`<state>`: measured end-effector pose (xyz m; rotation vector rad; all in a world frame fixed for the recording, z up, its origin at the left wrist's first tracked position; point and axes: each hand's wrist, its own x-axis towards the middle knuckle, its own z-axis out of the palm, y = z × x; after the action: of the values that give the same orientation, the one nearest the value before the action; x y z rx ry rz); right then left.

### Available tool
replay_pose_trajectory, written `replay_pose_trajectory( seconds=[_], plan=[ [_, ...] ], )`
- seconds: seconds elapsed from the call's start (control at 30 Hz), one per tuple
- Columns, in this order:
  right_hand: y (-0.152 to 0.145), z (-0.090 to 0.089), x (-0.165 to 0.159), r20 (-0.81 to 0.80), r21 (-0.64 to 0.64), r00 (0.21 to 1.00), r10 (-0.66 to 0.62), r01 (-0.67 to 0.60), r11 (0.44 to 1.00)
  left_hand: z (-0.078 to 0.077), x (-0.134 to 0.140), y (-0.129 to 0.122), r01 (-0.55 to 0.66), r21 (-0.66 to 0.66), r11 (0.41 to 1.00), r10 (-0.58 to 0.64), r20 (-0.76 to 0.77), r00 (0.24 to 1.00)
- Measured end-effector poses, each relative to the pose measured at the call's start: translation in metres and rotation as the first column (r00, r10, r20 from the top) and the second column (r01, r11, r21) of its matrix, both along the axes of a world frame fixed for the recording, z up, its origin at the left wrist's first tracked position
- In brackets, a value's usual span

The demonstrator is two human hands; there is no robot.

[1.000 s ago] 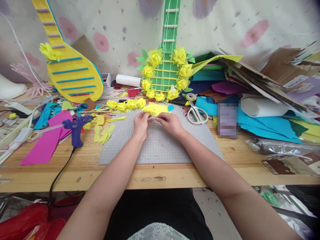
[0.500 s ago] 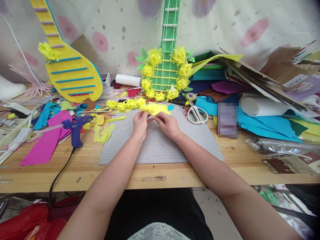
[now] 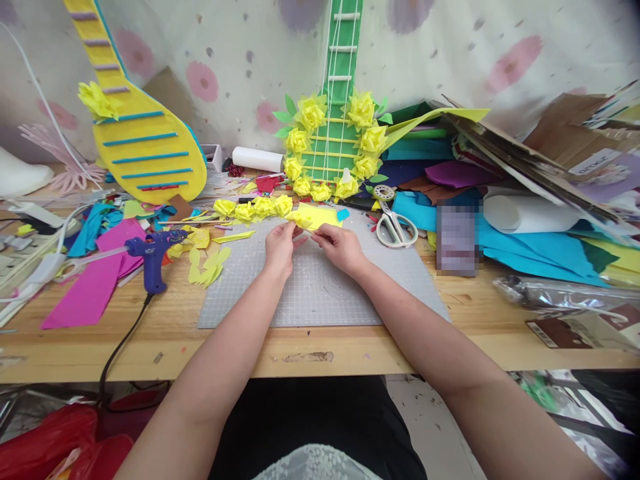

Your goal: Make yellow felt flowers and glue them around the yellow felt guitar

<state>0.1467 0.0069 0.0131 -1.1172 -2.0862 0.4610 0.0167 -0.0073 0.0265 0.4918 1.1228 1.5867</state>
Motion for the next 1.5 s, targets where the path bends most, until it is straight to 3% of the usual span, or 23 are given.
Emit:
replay_pose_trajectory(
  seconds=[0.3, 0.53, 1.03, 1.5],
  plan=[
    [-0.0063, 0.0032, -0.0048, 0.055, -0.039, 0.998, 0.03, -0.028, 0.999, -0.0049, -0.002, 0.0028, -0.081, 0.047, 0.996, 0.086, -0.092, 0.992],
    [-0.0043, 0.004, -0.0024, 0.037, -0.075, 0.998, -0.054, 0.056, 0.996, -0.0033, 0.0023, -0.0011, 0.001, 0.053, 0.999, 0.0, -0.023, 1.0],
    [-0.0013, 0.0003, -0.0012, 0.029, -0.086, 0.994, -0.109, 0.111, 0.99, -0.0066, 0.0017, 0.0014, 0.034, 0.163, 0.986, -0.042, 0.042, 0.998],
    [-0.0045, 0.0079, -0.0059, 0.301, -0.071, 0.934, -0.192, 0.222, 0.972, -0.0003, 0.0022, -0.0013, -0.035, 0.1, 0.994, 0.036, -0.007, 0.999]
  ],
)
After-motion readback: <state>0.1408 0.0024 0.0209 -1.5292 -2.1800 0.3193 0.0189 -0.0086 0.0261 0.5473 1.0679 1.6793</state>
